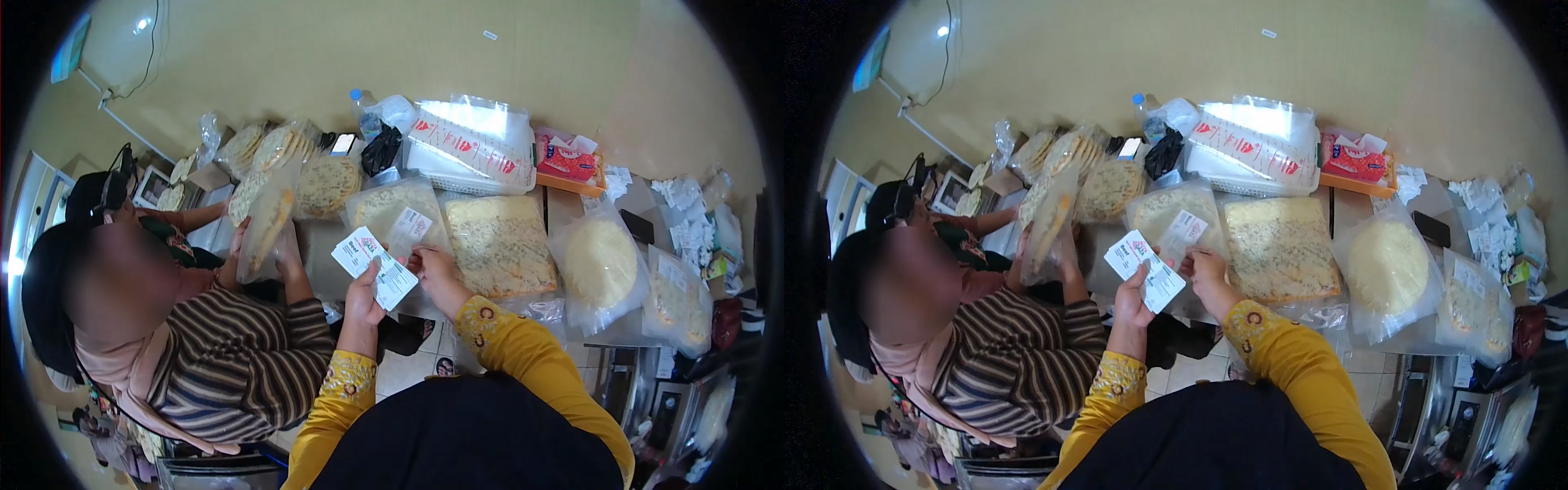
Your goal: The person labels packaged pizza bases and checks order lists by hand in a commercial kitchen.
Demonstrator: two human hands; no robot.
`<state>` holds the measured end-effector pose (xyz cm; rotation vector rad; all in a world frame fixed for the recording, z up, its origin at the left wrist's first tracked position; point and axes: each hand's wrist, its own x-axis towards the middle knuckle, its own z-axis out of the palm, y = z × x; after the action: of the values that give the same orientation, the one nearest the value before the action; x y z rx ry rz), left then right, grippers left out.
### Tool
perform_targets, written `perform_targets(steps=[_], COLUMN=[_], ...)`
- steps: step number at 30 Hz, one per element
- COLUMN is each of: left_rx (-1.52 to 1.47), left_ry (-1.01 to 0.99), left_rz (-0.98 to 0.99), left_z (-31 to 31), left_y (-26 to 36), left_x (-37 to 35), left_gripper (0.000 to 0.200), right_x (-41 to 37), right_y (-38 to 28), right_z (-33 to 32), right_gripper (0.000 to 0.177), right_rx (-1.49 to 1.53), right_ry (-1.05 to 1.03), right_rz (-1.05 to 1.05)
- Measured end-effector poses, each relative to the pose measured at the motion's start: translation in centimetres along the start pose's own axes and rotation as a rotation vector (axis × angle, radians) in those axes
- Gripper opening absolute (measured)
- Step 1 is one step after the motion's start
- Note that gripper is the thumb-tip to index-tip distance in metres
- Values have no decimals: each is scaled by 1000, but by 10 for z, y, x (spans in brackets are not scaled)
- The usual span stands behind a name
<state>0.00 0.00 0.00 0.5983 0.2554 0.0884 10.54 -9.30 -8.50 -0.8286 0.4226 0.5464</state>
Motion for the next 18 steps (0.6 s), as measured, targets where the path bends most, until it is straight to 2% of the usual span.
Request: perform_targets(steps=[2,5,8,11,14,17,18], left_rx=[-20,12,14,45,29,75,48], left_ry=[-11,17,10,23,41,-2,8], left_rz=[-8,5,-12,-20,-55,-55,-51], left_z=[0,-1,-2,-1,-7,-8,-19], left_y=[-1,0,-9,-9,-11,-9,-12], left_x=[1,2,6,5,5,-4,-7], left_gripper=[39,37,39,38,39,41,42], right_x=[3,28,37,40,69,7,16], right_y=[-4,9,12,2,10,-32,-14], right_z=[18,29,32,46,42,50,34], right_gripper=[14,15,22,30,32,24,23], right_rx=[61,107,-447,-525,-871,-703,-410], right_ry=[73,44,343,241,207,131,7], right_rz=[0,-93,-529,-359,-364,164,104])
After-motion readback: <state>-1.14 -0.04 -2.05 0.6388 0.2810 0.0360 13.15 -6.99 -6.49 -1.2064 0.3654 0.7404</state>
